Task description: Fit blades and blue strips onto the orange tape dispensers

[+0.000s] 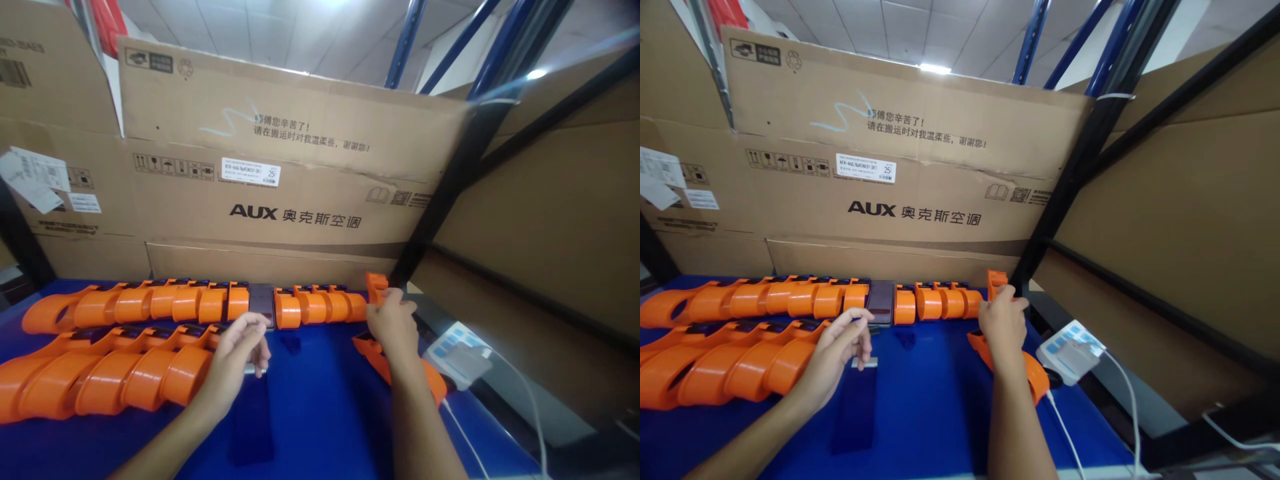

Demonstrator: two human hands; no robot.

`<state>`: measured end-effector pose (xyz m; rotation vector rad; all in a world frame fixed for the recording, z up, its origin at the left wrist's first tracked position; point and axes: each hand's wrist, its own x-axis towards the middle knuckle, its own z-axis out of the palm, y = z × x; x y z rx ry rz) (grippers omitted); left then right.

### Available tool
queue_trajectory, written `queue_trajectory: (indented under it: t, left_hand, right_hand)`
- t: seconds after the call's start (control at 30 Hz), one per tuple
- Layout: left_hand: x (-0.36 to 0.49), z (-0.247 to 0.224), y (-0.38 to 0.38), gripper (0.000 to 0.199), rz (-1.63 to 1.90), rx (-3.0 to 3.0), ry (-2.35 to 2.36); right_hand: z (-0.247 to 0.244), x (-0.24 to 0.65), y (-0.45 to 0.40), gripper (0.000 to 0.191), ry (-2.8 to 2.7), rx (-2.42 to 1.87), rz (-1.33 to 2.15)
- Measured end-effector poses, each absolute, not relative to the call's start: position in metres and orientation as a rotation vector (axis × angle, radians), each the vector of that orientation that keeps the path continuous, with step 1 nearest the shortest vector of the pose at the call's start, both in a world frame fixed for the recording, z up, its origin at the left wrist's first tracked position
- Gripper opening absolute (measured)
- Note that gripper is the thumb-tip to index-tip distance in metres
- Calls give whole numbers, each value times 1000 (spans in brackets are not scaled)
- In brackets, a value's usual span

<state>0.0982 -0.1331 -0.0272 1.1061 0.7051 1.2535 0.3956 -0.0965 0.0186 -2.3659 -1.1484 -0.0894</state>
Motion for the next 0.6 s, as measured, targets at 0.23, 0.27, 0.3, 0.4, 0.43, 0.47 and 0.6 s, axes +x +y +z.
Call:
queue_trajectory:
  t: [0.23,0.27,0.3,0.4,0.43,0.47,0.6]
  left_hand:
    - [94,-33,-121,24,1419,1075,806]
    - [93,-34,-119,27,1453,1054,826]
    - [93,-35,-117,31,1475,1029,842]
    - [96,-37,-115,45,1445,974,839]
    - [97,-37,-116,47,1416,963,814]
    - [99,-37,-118,47,1391,949,780]
    - [103,-33,-124,43,1355,847,649]
  right_hand:
    - [38,378,-115,39,-1064,-1793,-498]
    - [37,373,-116,36,-1100,-1658,-486]
    - [35,367,-117,33,-1147,-1523,-452]
    - [26,340,-123,23,-1293,-1219,-224]
    - [22,328,-126,23,-1371,-1151,-145]
    - [18,316,-129,23,-1442,-1096,-87]
    - [6,279,-142,29,-1752,-979,58]
